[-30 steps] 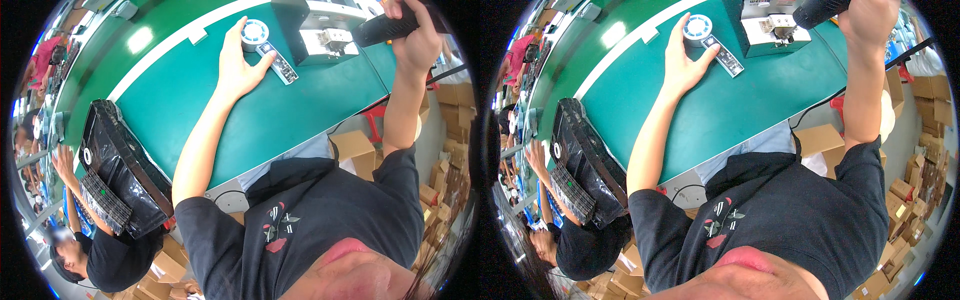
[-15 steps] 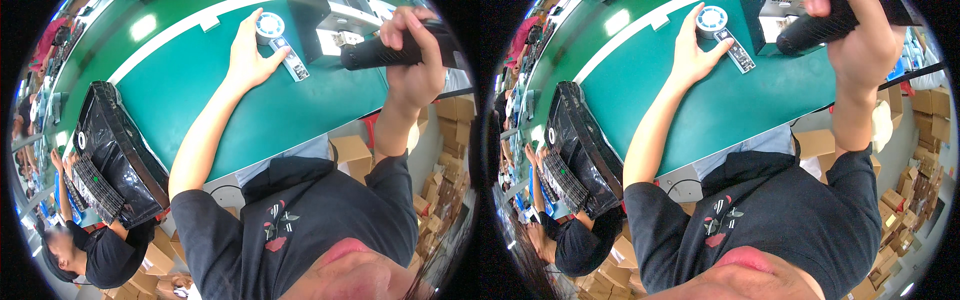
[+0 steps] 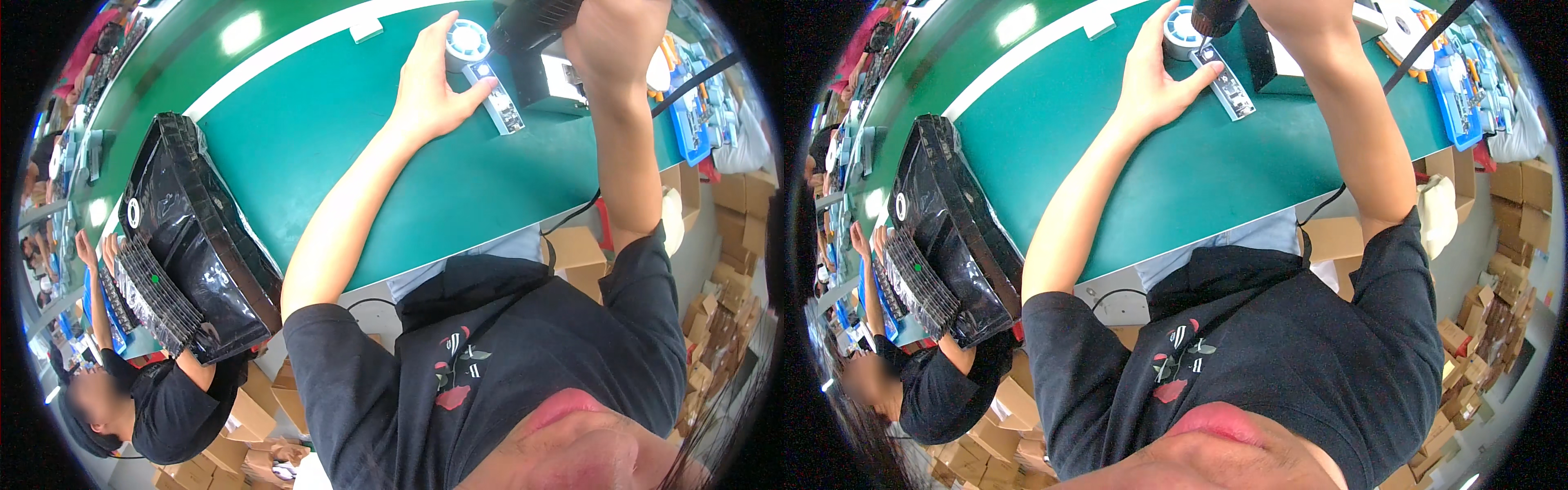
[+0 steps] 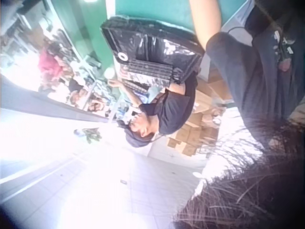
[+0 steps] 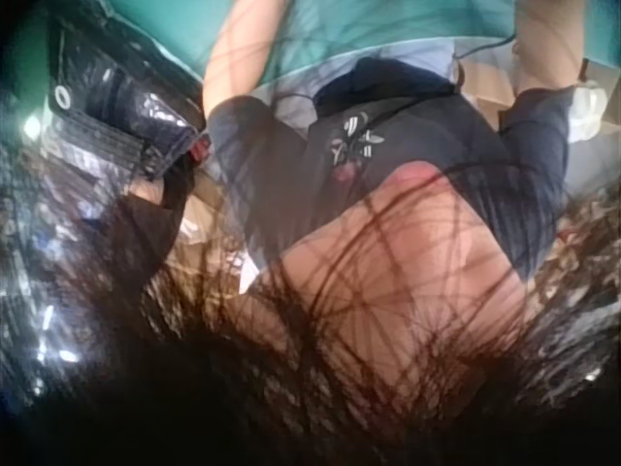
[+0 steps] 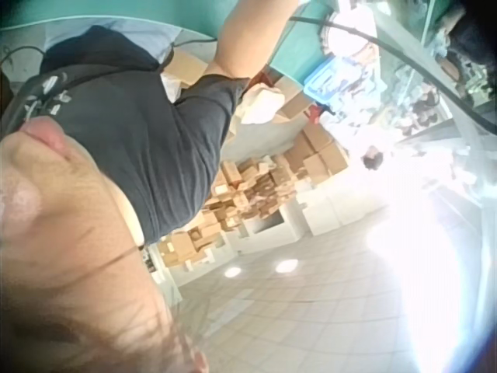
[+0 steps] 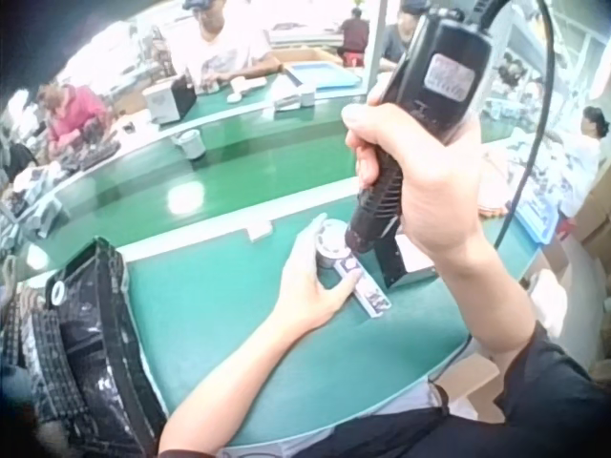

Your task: Assembling components on a PCB using a heat gun on an industrial assembly line.

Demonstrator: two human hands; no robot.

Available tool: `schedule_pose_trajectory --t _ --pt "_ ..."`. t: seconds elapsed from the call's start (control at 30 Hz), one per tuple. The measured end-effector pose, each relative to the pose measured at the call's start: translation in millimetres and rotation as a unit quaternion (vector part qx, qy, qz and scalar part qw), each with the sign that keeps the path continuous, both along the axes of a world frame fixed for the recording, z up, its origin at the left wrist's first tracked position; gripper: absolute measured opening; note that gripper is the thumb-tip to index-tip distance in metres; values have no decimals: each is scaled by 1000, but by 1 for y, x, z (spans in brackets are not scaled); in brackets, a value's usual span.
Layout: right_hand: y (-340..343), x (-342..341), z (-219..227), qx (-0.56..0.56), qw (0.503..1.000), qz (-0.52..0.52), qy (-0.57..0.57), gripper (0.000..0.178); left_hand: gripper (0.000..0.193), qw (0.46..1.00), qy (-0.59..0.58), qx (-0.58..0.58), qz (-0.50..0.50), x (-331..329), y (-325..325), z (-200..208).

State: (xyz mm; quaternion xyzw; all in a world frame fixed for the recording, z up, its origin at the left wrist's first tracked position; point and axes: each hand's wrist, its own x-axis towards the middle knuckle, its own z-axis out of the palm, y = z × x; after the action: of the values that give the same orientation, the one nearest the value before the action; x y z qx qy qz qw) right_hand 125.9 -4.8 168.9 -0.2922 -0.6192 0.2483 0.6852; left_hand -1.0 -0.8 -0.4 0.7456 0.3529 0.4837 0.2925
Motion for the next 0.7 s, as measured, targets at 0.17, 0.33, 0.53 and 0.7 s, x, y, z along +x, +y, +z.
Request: schedule_pose_trajectory --t 0.17,0.33,0.53,0.7 --pt "1 -1 0 -11 1000 -10 -2 7 87 1000 -8 23 2 5 3 0" --pt "2 -11 -8 -37 999 -9 10 6 87 1000 5 16 12 -1 1 -2" --pt "7 -5 -16 -37 998 -46 -29 9 81 1000 -16 -17 -8 4 1 13" --pt "6 -5 -19 -36 999 -14 -29 9 82 1000 -7 6 -9 4 2 11"
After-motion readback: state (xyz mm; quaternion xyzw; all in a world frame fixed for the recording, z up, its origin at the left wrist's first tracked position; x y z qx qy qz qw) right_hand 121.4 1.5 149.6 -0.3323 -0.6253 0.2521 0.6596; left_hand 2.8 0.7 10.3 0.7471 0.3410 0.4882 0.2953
